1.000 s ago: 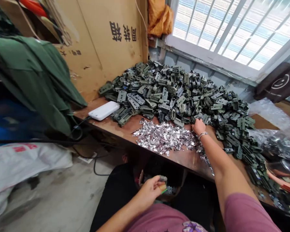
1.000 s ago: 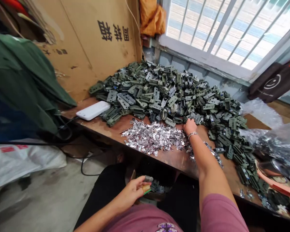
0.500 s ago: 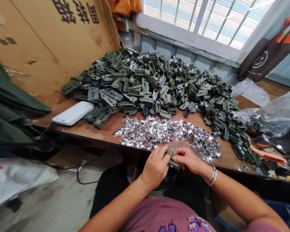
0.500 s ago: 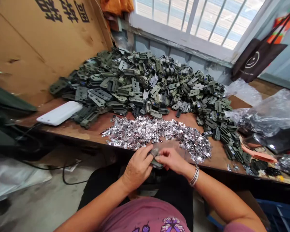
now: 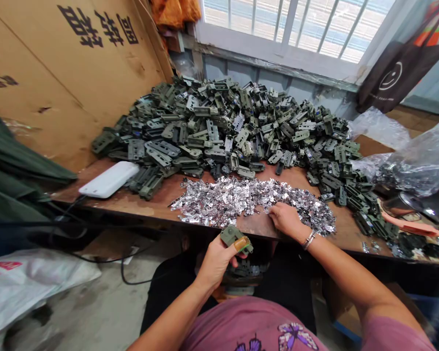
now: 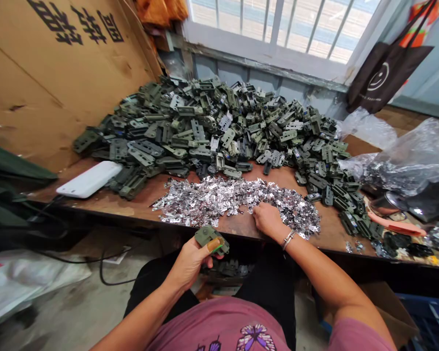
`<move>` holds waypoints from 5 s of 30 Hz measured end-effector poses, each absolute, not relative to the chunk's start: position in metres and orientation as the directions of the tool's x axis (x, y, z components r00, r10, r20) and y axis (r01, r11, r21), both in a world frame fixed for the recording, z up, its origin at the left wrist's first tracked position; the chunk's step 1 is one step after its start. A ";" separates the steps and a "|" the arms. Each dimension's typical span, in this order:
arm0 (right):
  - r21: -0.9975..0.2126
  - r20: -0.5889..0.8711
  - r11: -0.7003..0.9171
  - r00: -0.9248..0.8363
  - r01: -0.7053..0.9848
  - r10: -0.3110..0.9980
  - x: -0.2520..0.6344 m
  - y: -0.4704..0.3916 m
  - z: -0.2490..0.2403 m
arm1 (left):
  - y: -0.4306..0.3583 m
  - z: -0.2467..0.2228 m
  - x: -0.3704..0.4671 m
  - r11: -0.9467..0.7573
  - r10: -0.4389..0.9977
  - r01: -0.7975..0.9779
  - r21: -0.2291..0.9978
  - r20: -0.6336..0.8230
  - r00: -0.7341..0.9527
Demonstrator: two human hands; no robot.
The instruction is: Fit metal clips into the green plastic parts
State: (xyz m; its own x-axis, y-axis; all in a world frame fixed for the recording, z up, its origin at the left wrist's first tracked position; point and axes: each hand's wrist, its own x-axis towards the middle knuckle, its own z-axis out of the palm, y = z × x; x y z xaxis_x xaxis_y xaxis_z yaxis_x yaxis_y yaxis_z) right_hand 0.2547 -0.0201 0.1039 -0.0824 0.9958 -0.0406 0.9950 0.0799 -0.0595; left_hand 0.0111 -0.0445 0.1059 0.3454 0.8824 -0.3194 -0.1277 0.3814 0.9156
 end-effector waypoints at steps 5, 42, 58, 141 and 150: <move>-0.206 -0.066 0.076 -0.092 0.976 0.994 0.263 -0.043 0.103 | -0.045 0.104 0.014 0.463 0.846 -0.141 0.875 -0.388 0.365; -0.623 0.204 0.435 -0.402 0.650 0.893 0.227 -0.092 0.138 | -0.060 0.092 0.015 0.252 0.857 -0.001 0.968 -0.223 0.465; -0.813 0.173 0.286 -0.259 0.506 0.950 0.215 -0.100 0.109 | -0.062 0.097 0.011 0.175 0.860 0.109 0.979 -0.206 0.467; -0.653 0.309 0.265 -0.070 0.709 0.949 0.231 -0.032 0.110 | -0.045 0.111 -0.016 -0.138 0.970 0.242 0.960 0.081 0.229; -0.572 0.230 0.200 -0.079 0.796 0.970 0.245 0.028 0.119 | -0.046 0.093 -0.035 0.525 0.851 -0.256 0.812 -0.501 0.157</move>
State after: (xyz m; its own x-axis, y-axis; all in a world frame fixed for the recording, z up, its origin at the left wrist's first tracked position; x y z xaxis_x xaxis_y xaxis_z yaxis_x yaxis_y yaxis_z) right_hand 0.2445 0.0277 0.1191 -0.0787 0.9700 0.2298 0.7956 0.2000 -0.5718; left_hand -0.0347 -0.0458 0.0930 0.1570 0.8509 -0.5013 -0.2556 0.5253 0.8116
